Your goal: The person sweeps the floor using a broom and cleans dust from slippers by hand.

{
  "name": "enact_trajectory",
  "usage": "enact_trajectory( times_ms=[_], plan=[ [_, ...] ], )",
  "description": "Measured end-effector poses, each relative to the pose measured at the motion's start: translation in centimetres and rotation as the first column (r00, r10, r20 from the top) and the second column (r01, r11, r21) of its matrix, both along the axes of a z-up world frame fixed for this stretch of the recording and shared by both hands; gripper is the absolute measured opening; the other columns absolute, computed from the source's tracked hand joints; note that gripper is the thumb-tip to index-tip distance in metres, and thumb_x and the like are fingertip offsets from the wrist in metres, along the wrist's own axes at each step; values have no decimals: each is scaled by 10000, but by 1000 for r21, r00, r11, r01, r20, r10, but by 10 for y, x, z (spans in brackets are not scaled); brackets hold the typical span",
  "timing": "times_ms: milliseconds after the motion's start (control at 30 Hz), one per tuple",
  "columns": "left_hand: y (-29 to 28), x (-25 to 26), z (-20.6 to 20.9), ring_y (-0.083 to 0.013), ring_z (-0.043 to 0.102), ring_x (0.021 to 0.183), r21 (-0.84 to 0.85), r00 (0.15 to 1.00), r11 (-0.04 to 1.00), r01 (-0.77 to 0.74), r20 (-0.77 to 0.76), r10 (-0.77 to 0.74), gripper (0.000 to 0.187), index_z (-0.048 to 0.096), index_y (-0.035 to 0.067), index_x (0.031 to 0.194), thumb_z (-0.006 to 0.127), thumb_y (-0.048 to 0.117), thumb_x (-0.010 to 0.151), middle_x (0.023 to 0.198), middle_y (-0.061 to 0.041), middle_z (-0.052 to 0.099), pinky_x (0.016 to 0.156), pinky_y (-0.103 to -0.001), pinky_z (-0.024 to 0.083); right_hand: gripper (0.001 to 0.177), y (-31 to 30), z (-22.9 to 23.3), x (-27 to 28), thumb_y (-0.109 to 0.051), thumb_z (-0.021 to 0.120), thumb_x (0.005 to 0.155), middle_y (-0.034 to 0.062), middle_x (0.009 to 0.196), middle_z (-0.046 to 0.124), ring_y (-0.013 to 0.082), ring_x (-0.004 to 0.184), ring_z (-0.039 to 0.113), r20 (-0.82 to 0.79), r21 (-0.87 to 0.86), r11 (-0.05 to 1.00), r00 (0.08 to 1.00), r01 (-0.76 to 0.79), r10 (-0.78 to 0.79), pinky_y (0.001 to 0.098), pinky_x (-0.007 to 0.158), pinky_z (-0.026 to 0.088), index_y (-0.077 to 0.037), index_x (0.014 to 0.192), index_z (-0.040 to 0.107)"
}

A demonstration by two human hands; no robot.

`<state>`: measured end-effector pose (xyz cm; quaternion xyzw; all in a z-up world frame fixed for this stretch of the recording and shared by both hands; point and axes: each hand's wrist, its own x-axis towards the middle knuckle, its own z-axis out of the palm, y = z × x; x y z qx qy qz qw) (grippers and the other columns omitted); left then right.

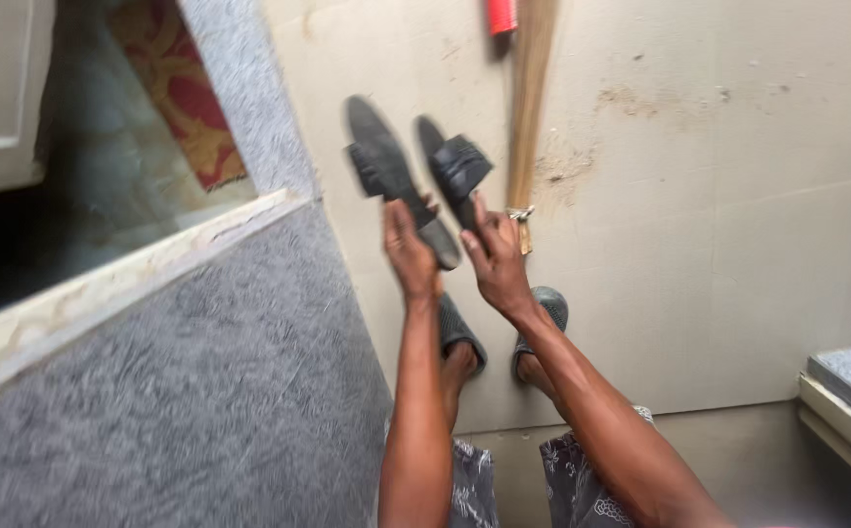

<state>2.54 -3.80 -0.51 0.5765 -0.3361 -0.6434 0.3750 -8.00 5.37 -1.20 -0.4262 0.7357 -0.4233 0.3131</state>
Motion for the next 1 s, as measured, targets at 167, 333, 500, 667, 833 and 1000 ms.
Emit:
enact_trajectory(
  times_ms=[167, 333, 500, 667, 833, 1000],
  plan=[
    [-8, 8, 6, -174, 660, 1150, -143, 994, 987, -79, 58, 88, 415, 561, 20, 1340, 465, 351, 1108, 1212, -100, 656, 1004, -320, 571, 419, 2, -28, -52, -301, 450, 1143, 142, 1202, 473, 217, 994, 535, 136, 141, 851, 841, 506, -523, 354, 891, 517, 49, 1345, 565],
    [22, -22, -2, -194, 646, 1057, -62, 984, 984, 170, 73, -165, 456, 584, -30, 1362, 468, 350, 1138, 1166, -119, 666, 912, -360, 545, 400, -22, -33, 10, -256, 475, 1133, 107, 1221, 515, 219, 1126, 565, 53, -3, 992, 991, 126, -125, 356, 968, 504, 63, 1355, 570],
    [0, 2, -4, -191, 651, 1118, -94, 985, 991, 94, 153, -79, 517, 500, 14, 1482, 447, 362, 1103, 1222, -107, 656, 985, -371, 580, 372, -19, -17, -22, -240, 482, 1117, 140, 1221, 480, 227, 1138, 562, 212, 149, 962, 943, 230, -258, 349, 958, 541, 5, 1368, 606],
    [8, -10, -8, -180, 651, 1184, -17, 957, 998, 66, 286, -58, 522, 441, 42, 1510, 423, 347, 1087, 1312, -116, 590, 1006, -369, 574, 395, -16, -35, 0, -192, 442, 1094, 141, 1420, 513, 260, 1277, 569, -679, 82, 995, 734, 64, 9, 377, 1034, 549, -67, 1447, 567],
    [10, 0, -5, -211, 692, 997, 132, 992, 987, 94, 77, -105, 502, 522, 16, 1454, 448, 338, 1076, 1203, -143, 710, 873, -363, 603, 396, -17, -28, 3, -265, 499, 1113, 130, 1169, 474, 184, 1025, 530, 236, 180, 966, 946, 184, -224, 324, 843, 547, -40, 1418, 615],
    [12, 9, -5, -165, 648, 1017, 39, 984, 999, 17, 177, -24, 464, 534, 33, 1438, 479, 337, 1092, 1192, -118, 703, 847, -284, 550, 420, -13, -3, 3, -273, 506, 1114, 110, 1187, 471, 181, 946, 516, 201, 21, 936, 915, 353, -349, 293, 787, 501, -8, 1435, 559]
  ],
)
